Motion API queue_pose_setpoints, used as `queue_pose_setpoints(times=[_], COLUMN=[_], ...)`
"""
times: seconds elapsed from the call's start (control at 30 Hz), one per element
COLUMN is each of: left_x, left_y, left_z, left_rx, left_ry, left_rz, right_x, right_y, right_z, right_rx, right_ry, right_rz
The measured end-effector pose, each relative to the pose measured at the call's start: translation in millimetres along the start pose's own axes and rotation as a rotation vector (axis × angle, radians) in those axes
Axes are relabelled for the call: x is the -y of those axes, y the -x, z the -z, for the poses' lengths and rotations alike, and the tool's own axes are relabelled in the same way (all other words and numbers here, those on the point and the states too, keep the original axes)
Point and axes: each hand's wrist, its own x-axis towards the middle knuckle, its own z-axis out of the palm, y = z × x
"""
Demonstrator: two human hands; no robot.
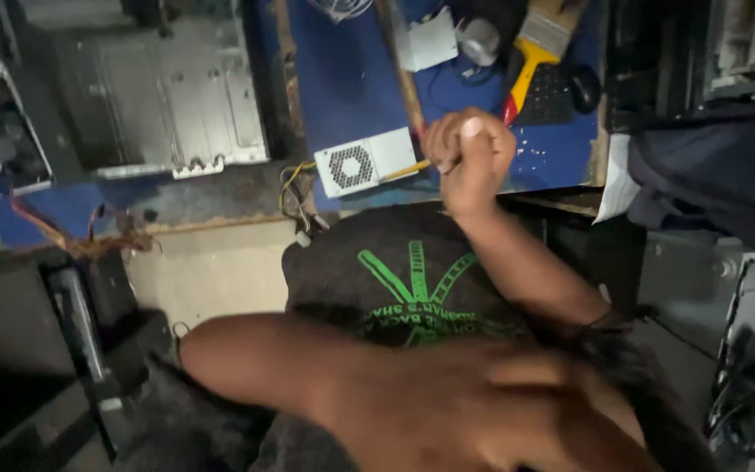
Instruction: The person uses a yellow screwdriver to unscrew and remove a computer power supply unit from a case. They then inspect the unit, rotate it to view different sides, and place it back on the workbench.
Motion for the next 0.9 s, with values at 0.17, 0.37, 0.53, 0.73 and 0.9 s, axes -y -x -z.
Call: queue_pose_setpoints(times=[0.17, 0.37, 0.53, 0.73, 0.9], left_x=[27, 67, 100, 113, 123], left_y=[35, 90, 125, 159, 184], left_z=[32, 68, 62, 49, 46], left_rx=[-0.54, -0.427, -0.196, -0.488, -0.789], left_ry=[-0.515, -0.716, -0.945, -0.771, -0.668], left_rz=[0.067, 0.5, 0.619, 0.789, 0.62], right_x=[29, 86, 97, 30, -38], right_y=[1, 4, 1, -8, -2], right_z=[-14, -29, -32, 52, 191], right_rx=[0.068, 0.26, 0.393, 0.284, -0.249], right_ry=[-0.001, 0.125, 0.069, 0.81, 0.928], right_rz=[0.085, 0.141, -0.061, 0.037, -0.274])
